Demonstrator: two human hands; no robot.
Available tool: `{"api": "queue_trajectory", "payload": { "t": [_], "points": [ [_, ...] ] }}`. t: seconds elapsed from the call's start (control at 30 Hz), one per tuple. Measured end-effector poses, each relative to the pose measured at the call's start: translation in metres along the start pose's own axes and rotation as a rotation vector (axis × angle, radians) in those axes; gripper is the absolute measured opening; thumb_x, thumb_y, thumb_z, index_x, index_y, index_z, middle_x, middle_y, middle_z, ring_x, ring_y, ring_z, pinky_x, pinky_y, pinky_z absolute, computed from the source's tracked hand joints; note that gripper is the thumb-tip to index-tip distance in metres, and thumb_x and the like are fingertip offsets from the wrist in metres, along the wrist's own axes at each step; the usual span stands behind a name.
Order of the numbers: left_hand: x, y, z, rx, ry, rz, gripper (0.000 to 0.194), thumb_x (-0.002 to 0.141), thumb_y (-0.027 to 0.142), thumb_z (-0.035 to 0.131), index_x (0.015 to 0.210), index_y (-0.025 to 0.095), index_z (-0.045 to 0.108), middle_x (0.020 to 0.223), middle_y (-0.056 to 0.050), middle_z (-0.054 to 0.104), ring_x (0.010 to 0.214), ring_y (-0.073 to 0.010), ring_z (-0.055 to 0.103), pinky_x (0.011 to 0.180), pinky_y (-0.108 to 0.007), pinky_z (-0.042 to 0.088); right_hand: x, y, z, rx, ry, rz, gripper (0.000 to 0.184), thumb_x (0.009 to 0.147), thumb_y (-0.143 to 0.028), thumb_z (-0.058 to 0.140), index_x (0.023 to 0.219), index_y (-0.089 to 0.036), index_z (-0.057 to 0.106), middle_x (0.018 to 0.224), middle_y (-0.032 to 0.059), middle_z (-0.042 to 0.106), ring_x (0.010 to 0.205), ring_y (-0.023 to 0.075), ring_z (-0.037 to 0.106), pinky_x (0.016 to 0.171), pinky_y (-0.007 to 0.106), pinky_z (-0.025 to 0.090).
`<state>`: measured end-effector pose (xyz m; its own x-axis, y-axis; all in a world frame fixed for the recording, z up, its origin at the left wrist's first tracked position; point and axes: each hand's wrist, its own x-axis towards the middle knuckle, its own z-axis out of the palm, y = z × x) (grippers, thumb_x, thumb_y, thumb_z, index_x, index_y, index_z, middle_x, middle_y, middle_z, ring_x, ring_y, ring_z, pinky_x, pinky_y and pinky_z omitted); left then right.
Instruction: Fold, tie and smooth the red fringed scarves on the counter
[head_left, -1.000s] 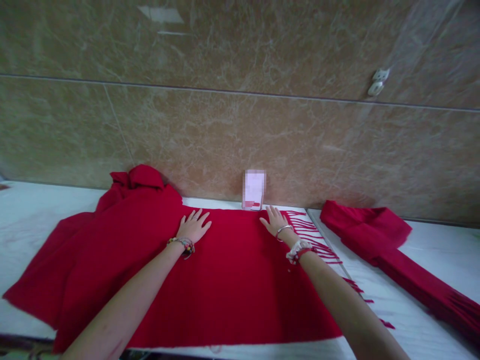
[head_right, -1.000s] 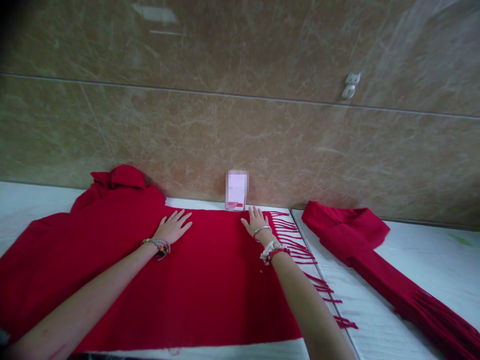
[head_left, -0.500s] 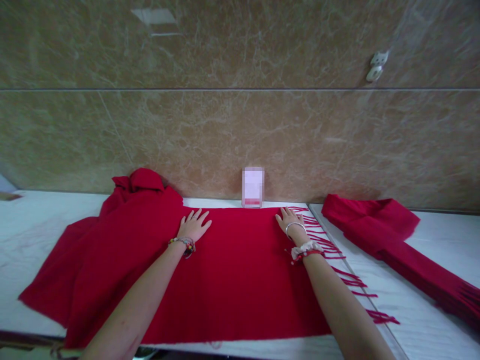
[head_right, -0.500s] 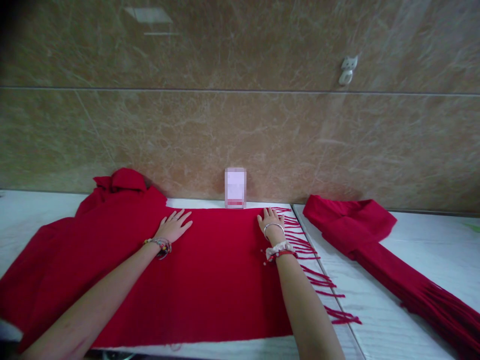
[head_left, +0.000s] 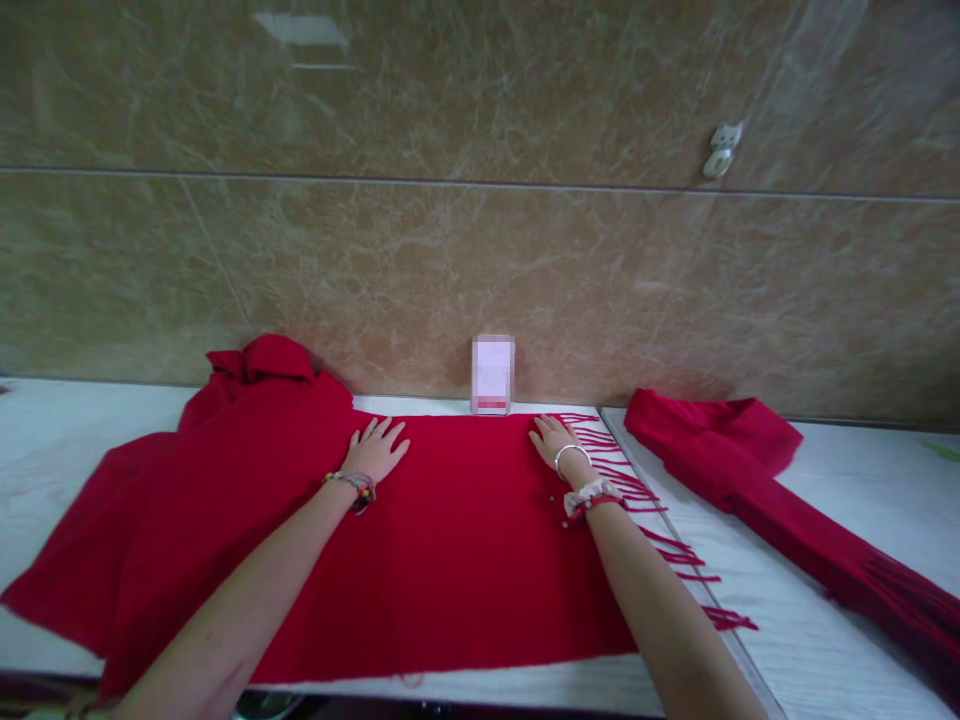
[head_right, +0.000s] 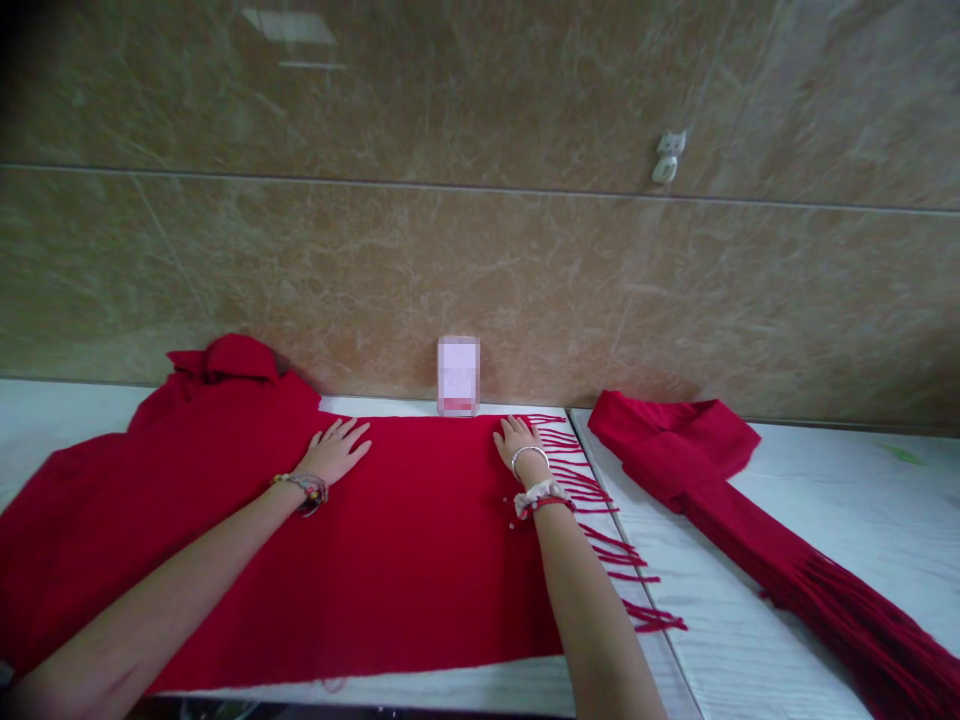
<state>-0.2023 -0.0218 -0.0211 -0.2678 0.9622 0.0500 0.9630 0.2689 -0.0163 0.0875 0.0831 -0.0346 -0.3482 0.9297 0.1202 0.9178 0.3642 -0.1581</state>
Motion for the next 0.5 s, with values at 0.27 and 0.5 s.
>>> {"api": "queue_trajectory", "payload": {
  "t": [0.27, 0.5],
  "points": [
    [0.035, -0.014, -0.015, 0.114, -0.093, 0.141, 0.046, 0.087, 0.036, 0.028, 0.129, 0.024, 0.042, 0.137, -0.010, 0.039, 0.126, -0.0273, 0.033, 0.099, -0.049, 0.025, 0.024, -0.003, -0.030, -0.117, -0.042, -0.019, 0.034, 0.085, -0.019, 0.037, 0.110, -0.009, 0.057, 0.111, 0.0181, 0.060, 0.102, 0.0244, 0.057, 0.086, 0.033, 0.041],
    [0.071, -0.013, -0.029, 0.126, -0.119, 0.275, 0.037, 0.080, 0.033, 0.043, 0.108, 0.012, 0.057, 0.108, -0.013, 0.061, 0.099, -0.0215, 0.057, 0.083, -0.027, 0.042, 0.054, 0.008, -0.039, -0.197, -0.124, -0.152, 0.027, 0.076, -0.022, 0.055, 0.101, -0.018, 0.064, 0.103, 0.0084, 0.065, 0.093, 0.0197, 0.060, 0.080, 0.025, 0.044]
  ]
}}
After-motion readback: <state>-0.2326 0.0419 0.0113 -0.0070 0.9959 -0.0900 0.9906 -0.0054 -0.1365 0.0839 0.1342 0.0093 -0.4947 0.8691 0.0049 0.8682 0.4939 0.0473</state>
